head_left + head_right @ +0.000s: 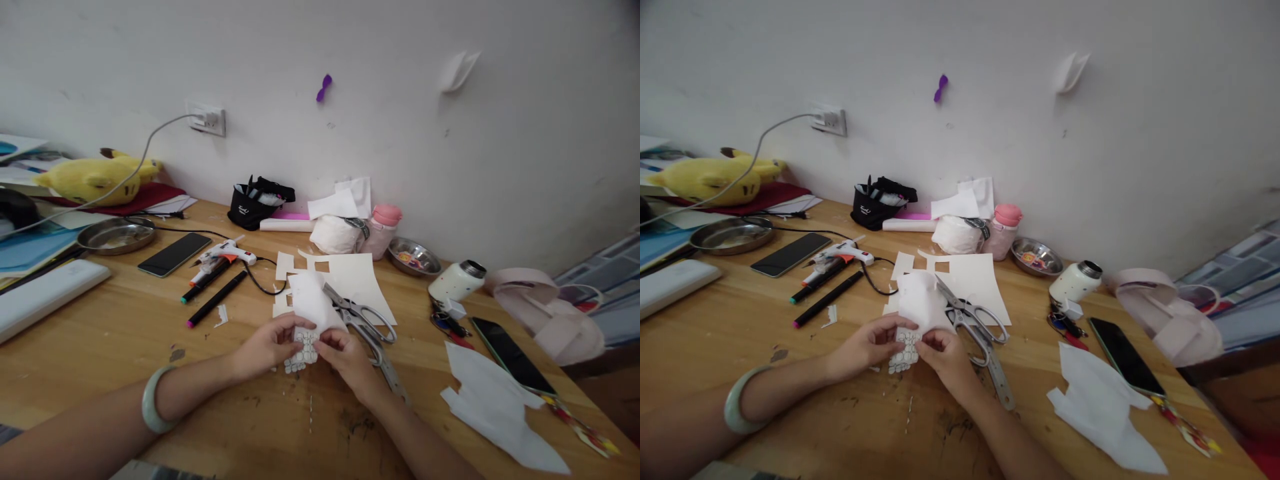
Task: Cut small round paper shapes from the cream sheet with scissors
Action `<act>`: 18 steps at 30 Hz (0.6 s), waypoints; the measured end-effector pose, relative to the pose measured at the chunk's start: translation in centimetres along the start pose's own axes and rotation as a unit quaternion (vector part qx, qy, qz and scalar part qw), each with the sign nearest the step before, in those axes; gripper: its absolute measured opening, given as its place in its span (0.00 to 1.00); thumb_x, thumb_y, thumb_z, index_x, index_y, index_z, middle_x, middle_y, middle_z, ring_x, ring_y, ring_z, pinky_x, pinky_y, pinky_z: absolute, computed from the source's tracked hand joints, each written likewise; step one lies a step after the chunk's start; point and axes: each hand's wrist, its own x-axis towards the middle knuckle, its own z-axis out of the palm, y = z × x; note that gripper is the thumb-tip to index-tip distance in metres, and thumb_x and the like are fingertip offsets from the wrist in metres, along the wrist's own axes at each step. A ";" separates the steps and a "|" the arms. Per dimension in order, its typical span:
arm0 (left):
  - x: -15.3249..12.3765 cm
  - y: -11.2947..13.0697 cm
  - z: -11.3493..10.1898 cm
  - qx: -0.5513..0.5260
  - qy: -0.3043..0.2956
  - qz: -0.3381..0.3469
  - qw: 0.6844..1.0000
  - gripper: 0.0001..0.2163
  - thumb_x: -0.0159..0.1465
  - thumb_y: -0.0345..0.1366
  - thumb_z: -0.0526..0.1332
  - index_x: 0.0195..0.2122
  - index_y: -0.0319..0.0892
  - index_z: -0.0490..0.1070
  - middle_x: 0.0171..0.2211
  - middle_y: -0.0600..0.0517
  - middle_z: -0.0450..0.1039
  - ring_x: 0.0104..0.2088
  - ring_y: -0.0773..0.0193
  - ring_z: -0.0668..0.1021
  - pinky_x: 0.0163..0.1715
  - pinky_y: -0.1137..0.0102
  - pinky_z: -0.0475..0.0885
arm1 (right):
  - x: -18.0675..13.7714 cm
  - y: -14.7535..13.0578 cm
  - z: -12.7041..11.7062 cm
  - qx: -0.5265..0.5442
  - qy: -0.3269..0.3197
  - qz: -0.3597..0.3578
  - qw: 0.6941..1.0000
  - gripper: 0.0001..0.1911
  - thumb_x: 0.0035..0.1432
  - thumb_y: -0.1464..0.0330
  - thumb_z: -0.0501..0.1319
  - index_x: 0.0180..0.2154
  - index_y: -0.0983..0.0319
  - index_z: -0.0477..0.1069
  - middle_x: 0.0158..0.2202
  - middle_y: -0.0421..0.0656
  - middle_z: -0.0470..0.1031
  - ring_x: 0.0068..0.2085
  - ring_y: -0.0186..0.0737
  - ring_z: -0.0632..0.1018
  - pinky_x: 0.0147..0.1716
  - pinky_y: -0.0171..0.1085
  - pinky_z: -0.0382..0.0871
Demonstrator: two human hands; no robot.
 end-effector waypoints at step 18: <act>0.9 0.1 -1.4 -0.136 0.023 -0.072 0.988 0.22 0.45 0.24 0.57 0.44 0.41 0.70 0.31 0.55 0.69 0.22 0.74 0.66 0.22 0.77 0.58 | 1.1 0.7 -8.4 -0.424 0.123 0.063 0.895 0.23 0.45 0.59 0.58 0.41 0.66 0.69 0.40 0.52 0.71 0.41 0.49 0.71 0.38 0.39 0.62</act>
